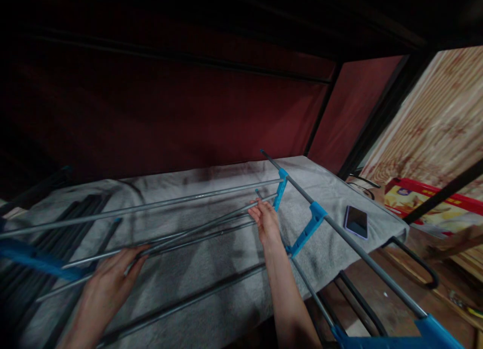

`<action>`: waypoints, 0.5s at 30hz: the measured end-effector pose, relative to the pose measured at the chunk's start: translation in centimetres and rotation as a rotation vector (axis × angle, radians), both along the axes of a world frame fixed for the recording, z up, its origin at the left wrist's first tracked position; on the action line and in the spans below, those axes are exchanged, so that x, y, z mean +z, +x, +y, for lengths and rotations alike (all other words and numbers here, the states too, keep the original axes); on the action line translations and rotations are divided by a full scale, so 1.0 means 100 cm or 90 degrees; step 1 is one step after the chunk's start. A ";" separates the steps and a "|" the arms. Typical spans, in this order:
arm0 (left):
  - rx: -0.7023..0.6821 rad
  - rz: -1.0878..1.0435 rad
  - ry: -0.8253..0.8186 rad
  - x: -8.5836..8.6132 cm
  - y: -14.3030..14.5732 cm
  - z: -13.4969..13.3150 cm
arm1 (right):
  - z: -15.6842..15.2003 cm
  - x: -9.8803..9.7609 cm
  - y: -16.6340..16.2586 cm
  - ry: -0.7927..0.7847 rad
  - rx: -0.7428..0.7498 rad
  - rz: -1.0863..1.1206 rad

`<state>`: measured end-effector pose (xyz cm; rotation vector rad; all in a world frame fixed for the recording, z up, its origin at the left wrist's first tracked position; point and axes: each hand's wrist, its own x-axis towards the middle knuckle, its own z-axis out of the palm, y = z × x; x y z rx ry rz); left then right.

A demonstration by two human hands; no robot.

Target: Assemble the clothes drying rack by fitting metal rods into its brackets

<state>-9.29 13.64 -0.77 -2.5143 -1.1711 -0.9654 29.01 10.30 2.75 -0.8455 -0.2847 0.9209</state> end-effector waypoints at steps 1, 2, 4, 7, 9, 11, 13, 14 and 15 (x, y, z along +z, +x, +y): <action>-0.003 -0.001 0.008 0.000 0.001 0.000 | 0.000 0.000 0.000 -0.001 0.000 0.000; -0.003 -0.003 0.015 0.001 0.002 0.001 | -0.001 0.001 0.001 -0.004 0.000 0.001; -0.001 -0.005 0.027 0.002 0.003 0.002 | -0.001 0.001 0.001 -0.009 0.002 0.001; 0.002 -0.010 0.033 0.004 0.005 0.003 | -0.001 0.001 0.002 -0.010 0.004 -0.004; 0.006 -0.017 0.028 0.007 0.006 0.002 | -0.001 0.000 0.002 -0.011 0.004 -0.007; 0.015 -0.026 0.021 0.011 0.007 0.000 | -0.002 0.000 0.003 -0.012 0.003 -0.007; 0.021 -0.033 0.022 0.015 0.008 -0.002 | -0.002 0.000 0.004 -0.007 0.006 -0.007; 0.023 -0.035 0.027 0.017 0.009 -0.003 | -0.003 0.001 0.005 -0.003 0.008 -0.007; 0.025 -0.035 0.034 0.019 0.010 -0.003 | -0.003 0.001 0.005 -0.001 0.010 -0.009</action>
